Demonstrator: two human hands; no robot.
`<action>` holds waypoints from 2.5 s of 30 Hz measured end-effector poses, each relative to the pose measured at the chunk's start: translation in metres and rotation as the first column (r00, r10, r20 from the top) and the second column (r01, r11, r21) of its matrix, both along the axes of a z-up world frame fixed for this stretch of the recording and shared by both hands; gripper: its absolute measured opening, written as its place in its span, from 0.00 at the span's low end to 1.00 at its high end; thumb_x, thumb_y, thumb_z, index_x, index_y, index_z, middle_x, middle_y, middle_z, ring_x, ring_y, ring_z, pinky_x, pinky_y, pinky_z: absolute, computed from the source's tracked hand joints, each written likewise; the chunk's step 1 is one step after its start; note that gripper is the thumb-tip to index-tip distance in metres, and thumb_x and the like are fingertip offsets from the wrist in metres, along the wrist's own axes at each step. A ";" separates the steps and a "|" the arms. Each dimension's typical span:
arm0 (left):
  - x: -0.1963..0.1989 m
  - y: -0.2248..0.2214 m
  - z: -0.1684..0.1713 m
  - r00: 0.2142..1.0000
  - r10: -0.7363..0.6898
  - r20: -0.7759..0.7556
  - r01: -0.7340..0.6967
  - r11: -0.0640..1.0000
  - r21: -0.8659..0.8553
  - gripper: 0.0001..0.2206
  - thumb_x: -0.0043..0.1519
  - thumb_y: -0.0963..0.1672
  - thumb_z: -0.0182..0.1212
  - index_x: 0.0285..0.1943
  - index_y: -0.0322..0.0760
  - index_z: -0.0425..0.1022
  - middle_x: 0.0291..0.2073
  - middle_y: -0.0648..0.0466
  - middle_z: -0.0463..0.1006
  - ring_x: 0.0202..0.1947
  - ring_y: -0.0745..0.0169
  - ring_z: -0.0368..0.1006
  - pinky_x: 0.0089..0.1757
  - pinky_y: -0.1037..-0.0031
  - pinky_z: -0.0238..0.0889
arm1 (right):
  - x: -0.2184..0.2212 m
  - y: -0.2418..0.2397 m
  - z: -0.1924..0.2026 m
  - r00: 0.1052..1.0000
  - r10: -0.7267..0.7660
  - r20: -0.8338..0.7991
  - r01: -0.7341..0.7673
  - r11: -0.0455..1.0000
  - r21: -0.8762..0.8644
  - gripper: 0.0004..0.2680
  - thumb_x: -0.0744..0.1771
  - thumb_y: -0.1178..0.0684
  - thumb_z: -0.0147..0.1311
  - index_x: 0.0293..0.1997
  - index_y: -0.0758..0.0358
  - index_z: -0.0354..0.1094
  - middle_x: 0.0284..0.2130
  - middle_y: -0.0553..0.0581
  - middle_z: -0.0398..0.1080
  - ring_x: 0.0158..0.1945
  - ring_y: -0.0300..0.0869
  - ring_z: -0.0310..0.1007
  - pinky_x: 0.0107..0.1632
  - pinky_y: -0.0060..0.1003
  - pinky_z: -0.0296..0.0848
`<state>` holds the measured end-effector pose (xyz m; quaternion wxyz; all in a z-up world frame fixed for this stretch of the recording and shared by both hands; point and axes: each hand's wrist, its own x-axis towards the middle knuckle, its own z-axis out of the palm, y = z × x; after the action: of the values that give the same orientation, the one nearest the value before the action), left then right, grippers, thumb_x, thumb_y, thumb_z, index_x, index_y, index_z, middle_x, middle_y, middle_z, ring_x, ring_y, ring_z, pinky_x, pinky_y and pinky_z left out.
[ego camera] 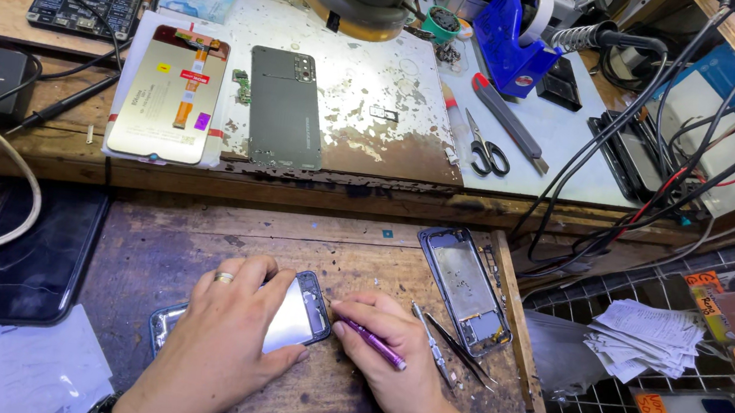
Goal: The person prys the internal edges of a mobile phone frame with a prying tool, moving it along the perimeter to separate the components.
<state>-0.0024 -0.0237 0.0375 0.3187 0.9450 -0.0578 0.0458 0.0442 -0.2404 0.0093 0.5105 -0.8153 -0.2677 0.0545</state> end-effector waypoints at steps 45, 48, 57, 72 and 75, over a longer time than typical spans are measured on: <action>0.002 0.003 -0.005 1.000 -0.013 -0.021 0.012 0.999 -0.033 0.34 0.44 0.47 0.75 0.61 0.33 0.70 0.56 0.45 0.69 0.60 0.42 0.61 0.55 0.55 0.53 | -0.005 0.007 0.001 0.943 0.050 0.330 -0.034 0.998 -0.052 0.04 0.64 0.63 0.59 0.40 0.72 0.71 0.42 0.65 0.78 0.45 0.50 0.83 0.49 0.37 0.79; 0.002 0.002 -0.003 0.999 -0.024 -0.041 0.022 0.999 -0.049 0.34 0.43 0.47 0.74 0.61 0.34 0.70 0.56 0.46 0.68 0.60 0.43 0.61 0.55 0.55 0.53 | -0.004 0.008 0.002 0.961 0.031 0.276 -0.011 0.997 -0.075 0.04 0.64 0.63 0.59 0.40 0.72 0.71 0.40 0.64 0.78 0.42 0.49 0.82 0.46 0.35 0.79; 0.001 0.001 -0.003 1.000 -0.008 -0.009 0.007 0.999 -0.037 0.32 0.43 0.48 0.74 0.58 0.35 0.71 0.55 0.46 0.69 0.60 0.42 0.62 0.54 0.55 0.54 | 0.008 0.015 -0.004 0.972 -0.036 0.231 0.035 0.999 0.007 0.07 0.65 0.62 0.59 0.46 0.71 0.73 0.43 0.64 0.79 0.47 0.47 0.82 0.51 0.36 0.77; 0.001 -0.001 -0.002 1.000 0.002 -0.012 -0.002 0.999 -0.038 0.32 0.44 0.47 0.73 0.60 0.36 0.71 0.55 0.47 0.69 0.60 0.43 0.62 0.55 0.55 0.53 | 0.002 0.009 -0.002 0.992 -0.059 0.112 0.068 0.995 -0.076 0.08 0.64 0.59 0.60 0.46 0.69 0.75 0.37 0.60 0.80 0.39 0.43 0.83 0.44 0.33 0.78; 0.001 0.000 -0.002 1.000 -0.006 -0.010 0.006 0.999 -0.044 0.32 0.44 0.47 0.73 0.59 0.36 0.71 0.55 0.47 0.69 0.60 0.42 0.62 0.54 0.56 0.53 | 0.004 0.011 0.000 0.988 -0.035 0.153 0.047 0.996 -0.073 0.08 0.64 0.59 0.60 0.45 0.69 0.74 0.38 0.62 0.80 0.40 0.45 0.83 0.44 0.34 0.79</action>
<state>-0.0018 -0.0238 0.0357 0.3396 0.9379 -0.0581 0.0412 0.0485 -0.2290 0.0088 0.4580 -0.8414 -0.2866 -0.0078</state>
